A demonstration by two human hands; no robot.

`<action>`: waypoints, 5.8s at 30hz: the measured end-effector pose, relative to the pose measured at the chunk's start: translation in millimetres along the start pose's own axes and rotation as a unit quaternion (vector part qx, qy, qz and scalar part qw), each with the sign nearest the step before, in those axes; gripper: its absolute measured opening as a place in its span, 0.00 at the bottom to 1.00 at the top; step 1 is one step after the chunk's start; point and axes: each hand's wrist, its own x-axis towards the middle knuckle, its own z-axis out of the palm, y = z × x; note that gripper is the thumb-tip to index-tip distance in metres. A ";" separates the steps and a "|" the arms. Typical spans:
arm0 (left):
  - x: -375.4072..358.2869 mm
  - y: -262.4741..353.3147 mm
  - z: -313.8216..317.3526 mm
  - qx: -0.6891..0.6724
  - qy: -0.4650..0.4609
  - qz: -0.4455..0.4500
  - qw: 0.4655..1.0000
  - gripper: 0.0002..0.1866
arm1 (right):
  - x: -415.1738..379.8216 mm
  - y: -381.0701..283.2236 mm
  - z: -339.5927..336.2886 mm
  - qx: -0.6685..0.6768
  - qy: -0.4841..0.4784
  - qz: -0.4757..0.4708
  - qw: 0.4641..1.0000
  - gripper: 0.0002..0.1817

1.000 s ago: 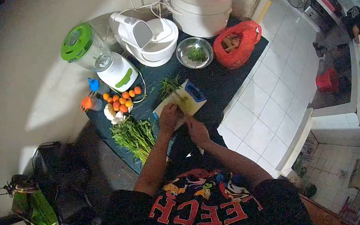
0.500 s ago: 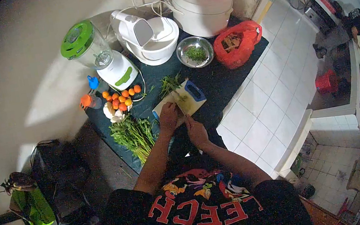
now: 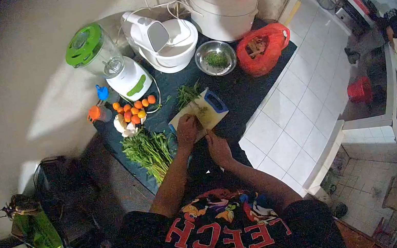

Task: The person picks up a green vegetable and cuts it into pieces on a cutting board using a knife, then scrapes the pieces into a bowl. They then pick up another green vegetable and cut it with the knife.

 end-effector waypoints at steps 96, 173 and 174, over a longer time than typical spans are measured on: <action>20.6 -20.7 2.2 -0.005 -0.086 -0.043 0.995 0.08 | 25.7 -7.6 7.8 0.009 -0.031 0.037 0.999 0.23; 20.2 0.1 -12.7 -0.031 -0.029 0.032 0.999 0.08 | -18.9 39.3 -52.6 0.009 -0.067 0.045 0.997 0.23; 18.9 -0.3 -12.4 -0.020 -0.050 0.018 0.998 0.08 | -19.8 40.4 -50.2 0.009 -0.068 0.045 0.997 0.23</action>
